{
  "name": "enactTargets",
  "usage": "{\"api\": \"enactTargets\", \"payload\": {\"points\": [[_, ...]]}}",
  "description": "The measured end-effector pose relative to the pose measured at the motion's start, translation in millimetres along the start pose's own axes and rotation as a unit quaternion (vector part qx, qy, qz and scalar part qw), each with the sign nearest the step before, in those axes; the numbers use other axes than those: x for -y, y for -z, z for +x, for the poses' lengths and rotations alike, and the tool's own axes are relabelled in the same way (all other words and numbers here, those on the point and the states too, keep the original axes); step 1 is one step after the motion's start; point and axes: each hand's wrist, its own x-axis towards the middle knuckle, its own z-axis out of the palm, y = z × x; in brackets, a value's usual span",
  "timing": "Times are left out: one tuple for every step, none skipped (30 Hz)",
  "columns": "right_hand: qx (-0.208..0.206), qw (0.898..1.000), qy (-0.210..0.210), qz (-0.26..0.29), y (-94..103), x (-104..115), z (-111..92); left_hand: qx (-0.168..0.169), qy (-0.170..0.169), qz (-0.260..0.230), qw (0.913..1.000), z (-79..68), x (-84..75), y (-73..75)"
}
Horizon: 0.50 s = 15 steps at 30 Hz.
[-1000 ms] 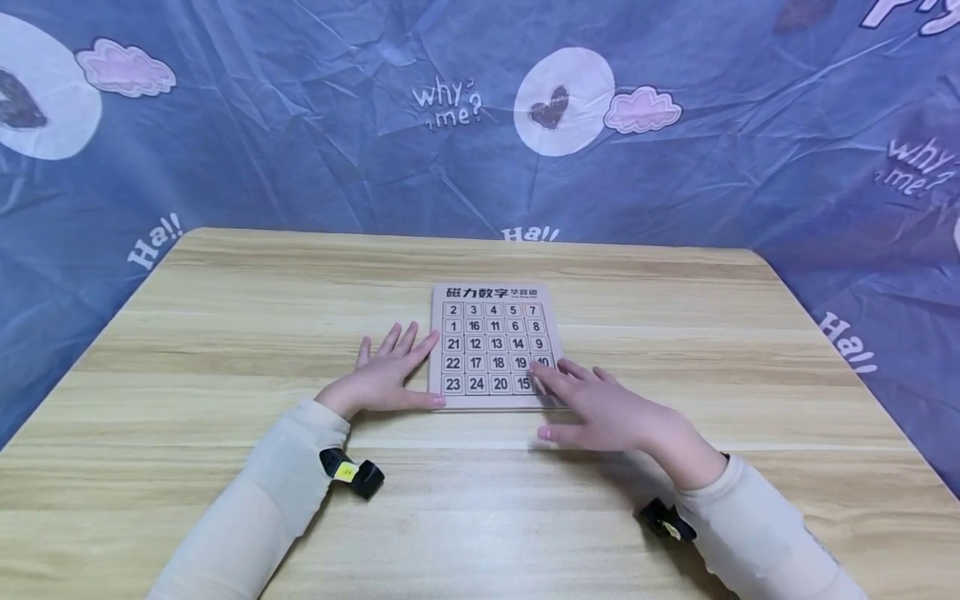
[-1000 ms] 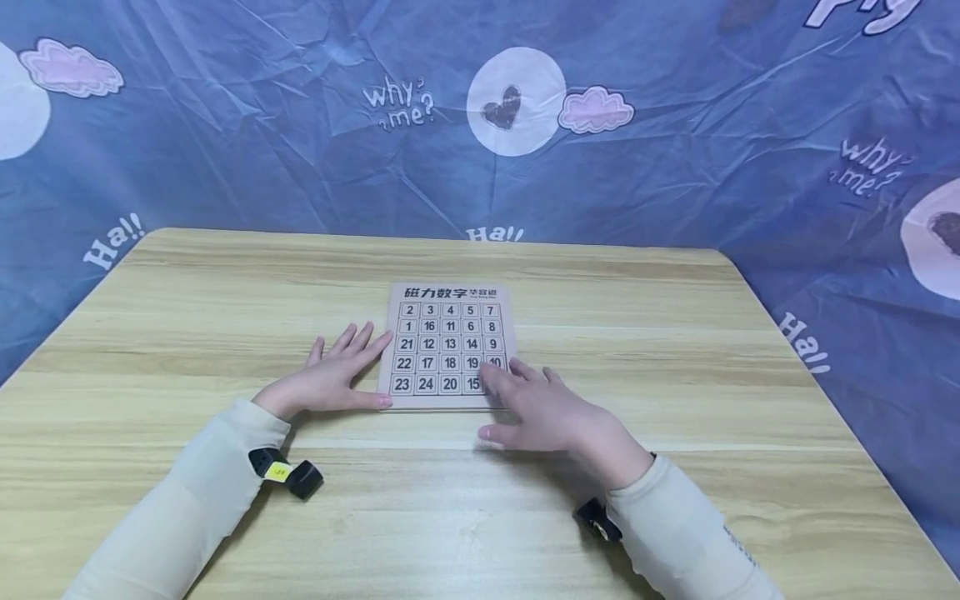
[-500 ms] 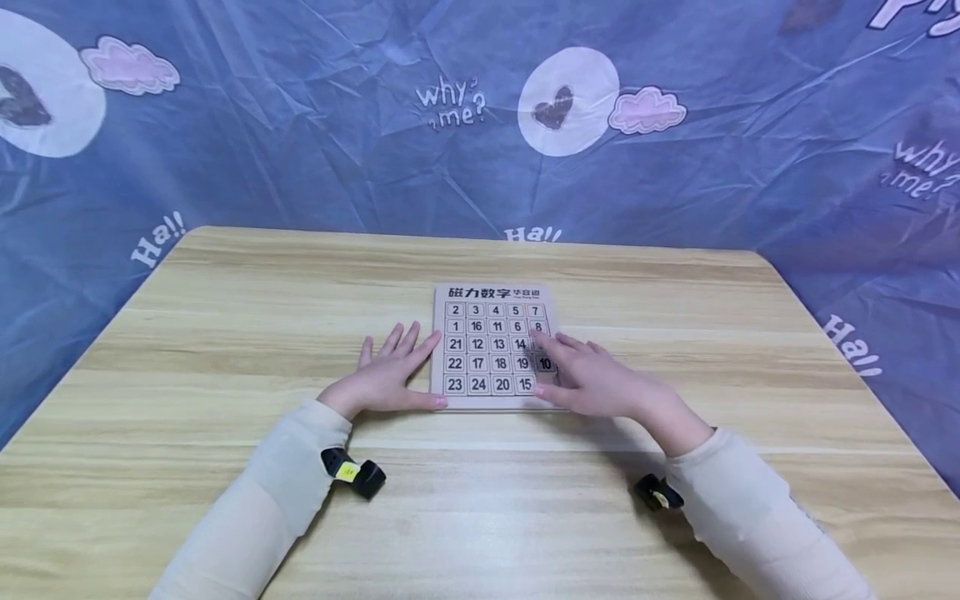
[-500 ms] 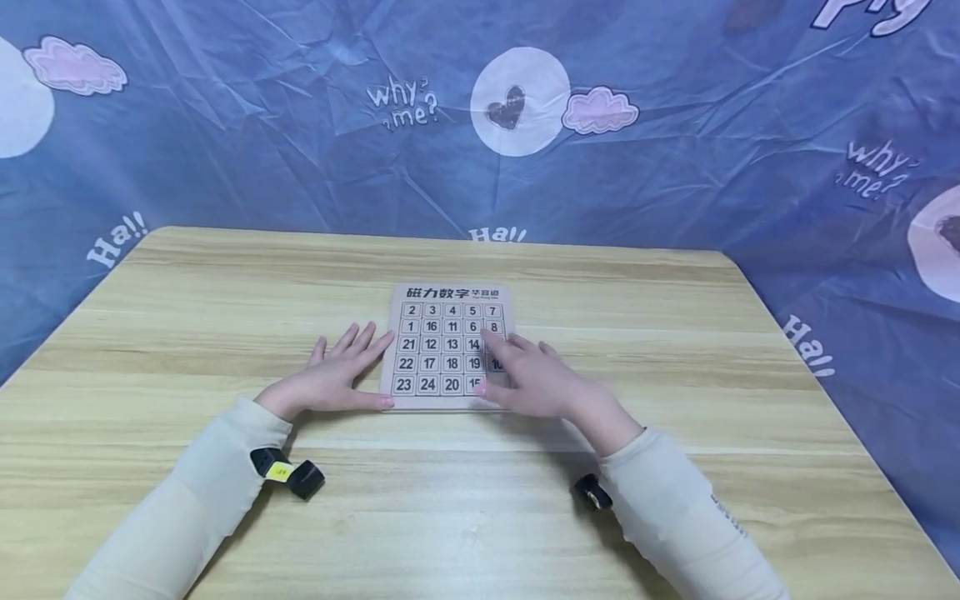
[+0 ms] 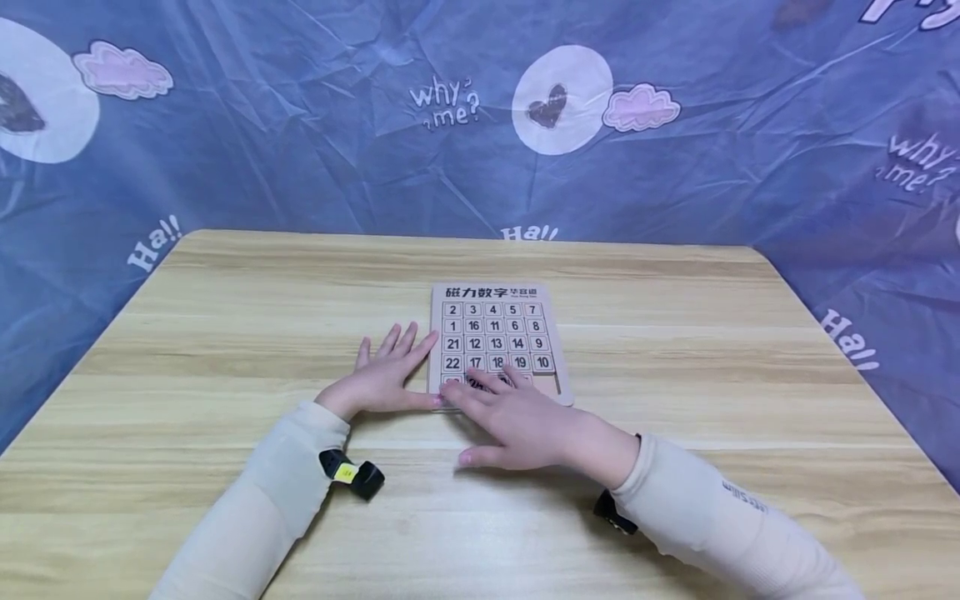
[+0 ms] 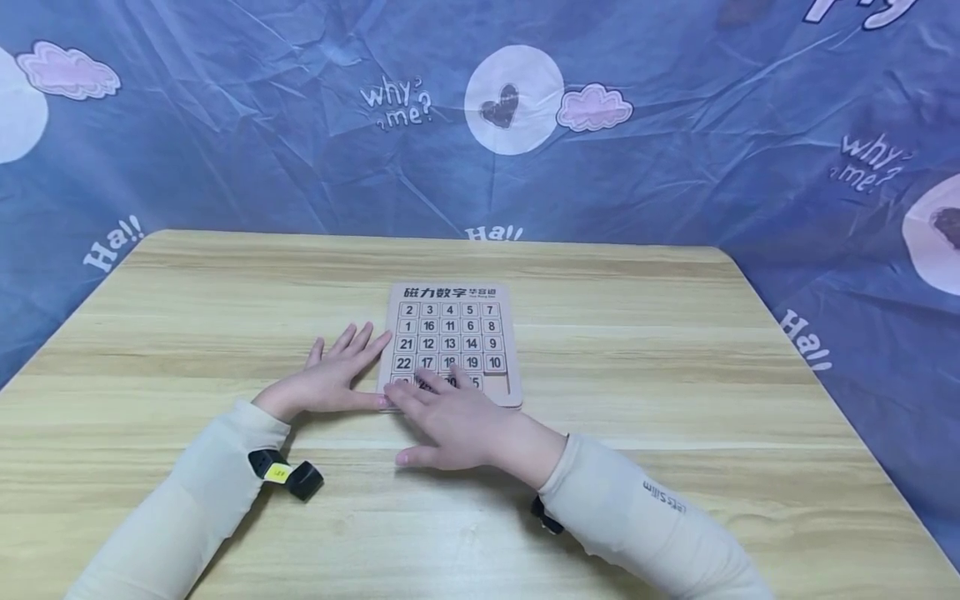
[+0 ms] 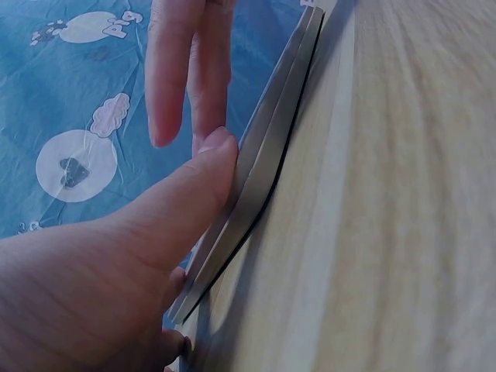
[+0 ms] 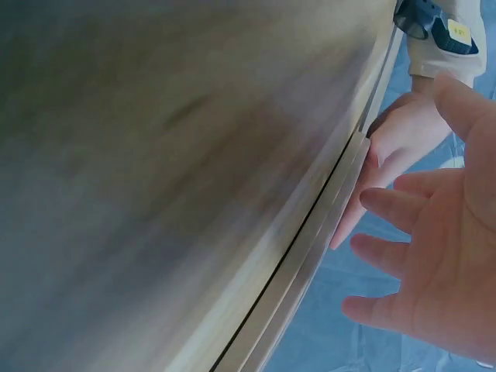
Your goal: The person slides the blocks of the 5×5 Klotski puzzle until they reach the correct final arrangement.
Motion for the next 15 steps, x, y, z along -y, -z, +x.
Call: {"api": "enactTargets", "payload": {"points": [[0.001,1.000,0.002,-0.001,-0.3,0.9,1.1,-0.001,0.000,0.001,1.0000,0.0,0.4,0.1],[0.004,1.000,0.002,-0.002,-0.7,1.6,2.0,-0.001,0.000,0.001,1.0000,-0.1,0.6,0.1],[0.005,1.000,0.003,-0.003,-1.1,2.3,2.9,-0.002,0.000,0.001,1.0000,-0.3,0.8,0.1],[0.006,1.000,0.005,-0.004,-1.4,2.7,3.8,-0.003,-0.001,0.002,1.0000,-0.5,1.2,0.2],[0.007,1.000,0.006,-0.005,-1.7,3.1,4.7,-0.003,-0.001,0.002,1.0000,-0.7,1.4,0.1],[0.008,1.000,0.007,-0.005,-2.0,3.6,5.3,-0.003,-0.001,0.003,1.0000,-0.8,1.6,-0.1],[0.010,1.000,0.007,-0.006,-2.2,4.0,5.9,-0.002,-0.001,0.005,1.0000,-0.9,1.8,-0.2],[0.011,1.000,0.007,-0.006,-2.2,4.5,6.3,-0.002,0.000,0.005,1.0000,-1.0,1.8,-0.3],[0.012,1.000,0.006,-0.007,-2.1,5.1,6.6,-0.002,0.000,0.006,1.0000,-1.0,1.9,-0.5],[0.014,1.000,0.004,-0.007,-2.0,5.5,6.7,-0.002,0.000,0.006,1.0000,-0.9,1.8,-0.7],[0.016,1.000,0.002,-0.008,-1.9,6.0,6.5,-0.002,-0.001,0.005,1.0000,-0.7,1.7,-0.8],[0.017,1.000,0.001,-0.010,-1.8,6.4,6.3,-0.002,-0.001,0.006,1.0000,-0.4,1.7,-1.0],[0.018,1.000,0.000,-0.012,-1.7,6.7,6.0,-0.002,-0.001,0.006,1.0000,-0.1,1.8,-1.1],[0.019,1.000,-0.002,-0.014,-1.7,7.0,5.6,-0.002,-0.002,0.007,1.0000,0.4,1.7,-1.2],[0.020,1.000,-0.003,-0.017,-1.8,7.2,5.2,-0.002,-0.002,0.008,1.0000,0.7,1.6,-1.4]]}}
